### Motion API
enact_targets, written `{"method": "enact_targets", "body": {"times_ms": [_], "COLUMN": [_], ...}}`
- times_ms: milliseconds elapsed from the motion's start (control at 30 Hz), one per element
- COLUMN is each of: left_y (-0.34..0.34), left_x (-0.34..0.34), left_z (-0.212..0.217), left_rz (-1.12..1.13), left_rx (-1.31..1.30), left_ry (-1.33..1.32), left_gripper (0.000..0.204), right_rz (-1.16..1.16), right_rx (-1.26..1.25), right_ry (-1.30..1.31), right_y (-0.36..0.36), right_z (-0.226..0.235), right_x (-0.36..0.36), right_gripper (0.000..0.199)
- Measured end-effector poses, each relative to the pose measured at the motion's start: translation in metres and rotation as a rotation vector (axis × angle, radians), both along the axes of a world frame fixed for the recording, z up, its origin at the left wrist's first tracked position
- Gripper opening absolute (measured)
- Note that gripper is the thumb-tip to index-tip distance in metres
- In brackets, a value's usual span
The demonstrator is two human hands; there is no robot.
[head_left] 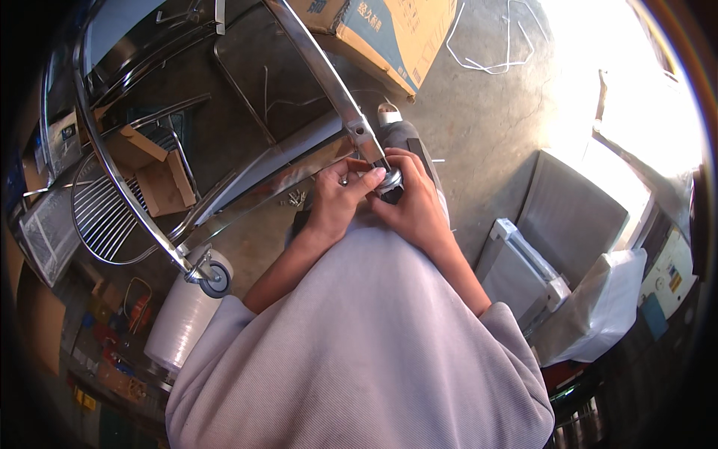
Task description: The person assembles a chrome metal frame by hand, inserting a caster wheel into a leg and securing it with a nut. They then attach a vertical metal bar to the frame, aligning holes and fastening it with a bolt and nut. The person works in a cluttered workshop with boxes and other furniture parts visible.
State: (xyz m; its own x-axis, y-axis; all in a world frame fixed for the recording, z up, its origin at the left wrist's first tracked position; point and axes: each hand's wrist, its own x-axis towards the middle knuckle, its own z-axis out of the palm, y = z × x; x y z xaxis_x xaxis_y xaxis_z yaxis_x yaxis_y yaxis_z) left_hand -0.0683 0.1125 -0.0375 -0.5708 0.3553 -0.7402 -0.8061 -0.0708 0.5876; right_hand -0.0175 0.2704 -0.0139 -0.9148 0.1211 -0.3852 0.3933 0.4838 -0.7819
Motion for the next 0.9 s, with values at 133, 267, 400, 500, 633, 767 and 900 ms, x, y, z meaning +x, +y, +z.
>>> {"method": "enact_targets", "body": {"times_ms": [133, 267, 400, 500, 633, 767, 900], "left_y": [-0.001, -0.002, -0.005, -0.004, -0.004, -0.002, -0.002], "left_x": [0.001, 0.003, 0.002, 0.001, -0.002, -0.003, -0.005], "left_z": [-0.005, -0.006, -0.004, -0.002, 0.0, 0.003, 0.007], "left_rz": [0.055, 0.054, 0.013, 0.017, -0.013, 0.012, -0.008], "left_rx": [0.097, 0.083, 0.043, 0.037, -0.015, -0.003, -0.029], "left_ry": [-0.077, -0.096, -0.119, -0.121, -0.126, -0.107, -0.105], "left_gripper": [0.023, 0.025, 0.029, 0.032, 0.032, 0.032, 0.033], "right_rz": [-0.058, -0.041, -0.008, -0.023, -0.023, -0.01, -0.011], "right_rx": [-0.096, -0.032, 0.014, 0.0, -0.007, 0.014, 0.014], "right_ry": [-0.029, 0.016, 0.061, 0.059, 0.056, 0.066, 0.071], "right_y": [-0.004, -0.007, -0.008, -0.008, -0.009, -0.008, -0.008], "right_z": [0.004, 0.0, -0.004, -0.006, -0.006, -0.004, -0.002], "right_x": [-0.002, -0.005, -0.006, -0.008, -0.011, -0.016, -0.019], "right_gripper": [0.069, 0.072, 0.073, 0.073, 0.073, 0.074, 0.075]}}
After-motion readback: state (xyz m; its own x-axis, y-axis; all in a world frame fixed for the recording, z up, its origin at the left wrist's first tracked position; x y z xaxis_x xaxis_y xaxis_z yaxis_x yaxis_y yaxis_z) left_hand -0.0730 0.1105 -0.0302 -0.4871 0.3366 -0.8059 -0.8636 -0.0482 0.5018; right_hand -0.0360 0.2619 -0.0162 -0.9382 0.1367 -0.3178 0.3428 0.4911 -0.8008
